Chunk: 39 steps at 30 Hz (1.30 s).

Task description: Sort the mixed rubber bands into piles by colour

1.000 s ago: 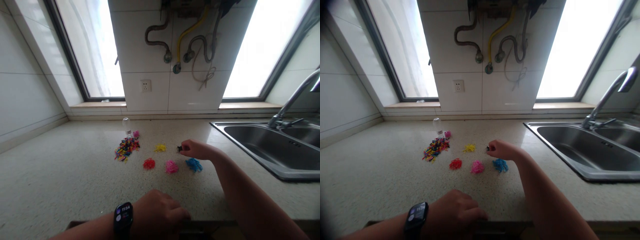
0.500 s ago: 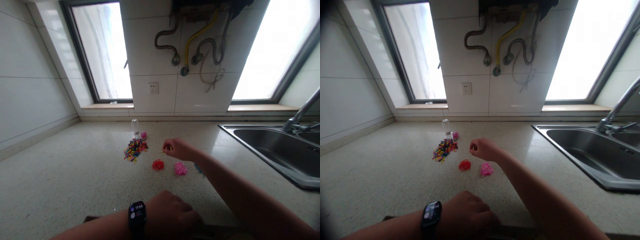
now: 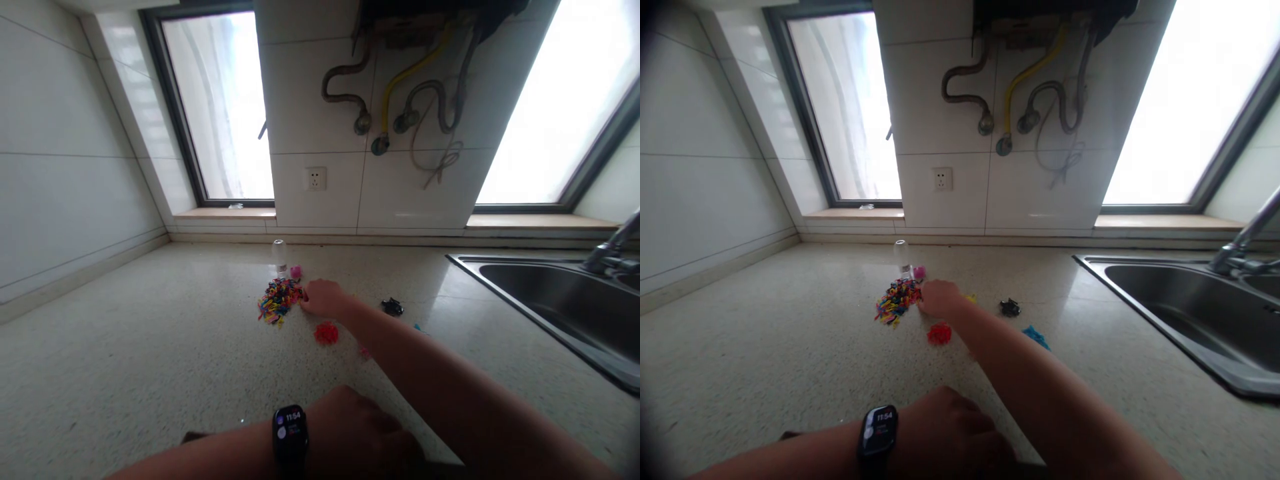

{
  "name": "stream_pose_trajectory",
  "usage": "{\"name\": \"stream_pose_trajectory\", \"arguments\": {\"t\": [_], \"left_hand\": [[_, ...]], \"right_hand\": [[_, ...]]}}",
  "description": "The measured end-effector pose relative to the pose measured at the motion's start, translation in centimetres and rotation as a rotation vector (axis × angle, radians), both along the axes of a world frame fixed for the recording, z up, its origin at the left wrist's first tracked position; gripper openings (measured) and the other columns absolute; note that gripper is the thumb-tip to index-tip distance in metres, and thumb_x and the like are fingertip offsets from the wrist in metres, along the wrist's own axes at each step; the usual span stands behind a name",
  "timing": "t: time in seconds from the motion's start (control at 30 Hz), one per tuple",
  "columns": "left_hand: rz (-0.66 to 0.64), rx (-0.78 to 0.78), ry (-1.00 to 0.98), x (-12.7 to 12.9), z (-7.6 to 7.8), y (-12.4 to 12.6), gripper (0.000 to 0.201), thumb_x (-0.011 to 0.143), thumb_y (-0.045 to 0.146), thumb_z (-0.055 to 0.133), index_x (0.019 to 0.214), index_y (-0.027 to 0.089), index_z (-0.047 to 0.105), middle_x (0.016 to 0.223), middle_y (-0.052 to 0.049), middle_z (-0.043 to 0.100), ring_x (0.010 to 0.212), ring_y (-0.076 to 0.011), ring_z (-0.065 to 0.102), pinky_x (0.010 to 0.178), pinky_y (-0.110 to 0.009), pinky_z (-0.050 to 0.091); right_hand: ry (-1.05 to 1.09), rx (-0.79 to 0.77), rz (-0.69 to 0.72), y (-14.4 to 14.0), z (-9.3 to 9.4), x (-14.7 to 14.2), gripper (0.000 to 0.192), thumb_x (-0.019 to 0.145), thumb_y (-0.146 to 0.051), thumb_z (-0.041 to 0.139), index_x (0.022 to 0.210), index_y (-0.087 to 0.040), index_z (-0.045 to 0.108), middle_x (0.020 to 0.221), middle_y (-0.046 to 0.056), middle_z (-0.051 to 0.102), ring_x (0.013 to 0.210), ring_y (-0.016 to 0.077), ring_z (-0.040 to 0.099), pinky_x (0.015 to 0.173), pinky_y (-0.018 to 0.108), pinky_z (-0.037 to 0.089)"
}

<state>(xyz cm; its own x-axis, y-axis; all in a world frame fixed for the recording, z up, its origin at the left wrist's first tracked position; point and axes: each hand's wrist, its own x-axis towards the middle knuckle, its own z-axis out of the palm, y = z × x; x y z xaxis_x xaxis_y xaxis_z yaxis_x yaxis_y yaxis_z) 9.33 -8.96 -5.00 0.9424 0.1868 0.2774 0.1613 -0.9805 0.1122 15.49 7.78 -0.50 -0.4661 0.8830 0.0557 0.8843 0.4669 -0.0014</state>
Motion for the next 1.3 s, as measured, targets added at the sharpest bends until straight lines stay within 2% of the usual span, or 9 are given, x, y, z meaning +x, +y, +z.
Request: {"name": "stream_pose_trajectory", "arguments": {"t": [0.23,0.4,0.73,0.9,1.1,1.3], "left_hand": [[0.005,-0.015,-0.01,0.1,-0.5,0.1,0.025,0.097,0.043,0.051,0.112,0.025,0.057,0.081,0.002,0.071,0.071,-0.0159,0.068,0.053,-0.026,0.038],[0.002,0.007,-0.004,0.1,-0.4,0.1,0.023,0.098,0.042,0.049,0.111,0.024,0.056,0.079,0.003,0.069,0.068,-0.0145,0.066,0.051,-0.026,0.035],[0.009,-0.011,0.0,-0.1,0.0,-0.2,0.026,0.097,0.045,0.05,0.111,0.025,0.056,0.079,0.003,0.069,0.068,-0.0151,0.066,0.051,-0.027,0.036],[0.017,-0.03,0.002,-0.2,0.6,-0.4,0.028,0.095,0.047,0.051,0.111,0.024,0.056,0.082,0.002,0.07,0.07,-0.0162,0.066,0.054,-0.028,0.038],[0.024,-0.036,0.001,-0.2,1.0,-0.5,0.03,0.093,0.046,0.055,0.112,0.024,0.056,0.082,0.002,0.07,0.071,-0.0168,0.067,0.054,-0.028,0.04],[0.042,-0.057,0.019,-0.3,1.4,-0.7,0.028,0.094,0.045,0.054,0.112,0.024,0.057,0.083,0.0,0.07,0.071,-0.0178,0.067,0.056,-0.028,0.041]], "right_hand": [[0.041,-0.003,-0.023,0.3,-0.6,-0.2,0.037,0.088,-0.048,0.054,0.106,-0.021,0.073,0.109,0.015,0.073,0.095,0.0263,0.069,0.077,0.032,0.051],[0.08,-0.002,-0.021,0.2,-0.4,-0.1,0.033,0.085,-0.045,0.056,0.099,-0.021,0.074,0.103,0.013,0.074,0.09,0.0258,0.07,0.073,0.031,0.051],[0.113,-0.029,-0.029,0.3,-0.6,-0.3,0.034,0.085,-0.044,0.056,0.102,-0.022,0.075,0.101,0.012,0.075,0.088,0.0242,0.07,0.072,0.029,0.049],[0.113,-0.048,-0.013,0.0,-0.1,-0.1,0.035,0.085,-0.047,0.056,0.097,-0.022,0.077,0.098,0.011,0.075,0.086,0.0225,0.069,0.069,0.027,0.047],[0.142,-0.048,0.005,-0.3,1.0,0.0,0.028,0.082,-0.04,0.059,0.091,-0.021,0.077,0.091,0.009,0.076,0.081,0.0202,0.069,0.064,0.025,0.043],[0.222,-0.045,0.012,0.1,1.1,0.2,0.027,0.082,-0.04,0.06,0.091,-0.022,0.077,0.089,0.007,0.076,0.08,0.0179,0.067,0.064,0.023,0.041]]}}
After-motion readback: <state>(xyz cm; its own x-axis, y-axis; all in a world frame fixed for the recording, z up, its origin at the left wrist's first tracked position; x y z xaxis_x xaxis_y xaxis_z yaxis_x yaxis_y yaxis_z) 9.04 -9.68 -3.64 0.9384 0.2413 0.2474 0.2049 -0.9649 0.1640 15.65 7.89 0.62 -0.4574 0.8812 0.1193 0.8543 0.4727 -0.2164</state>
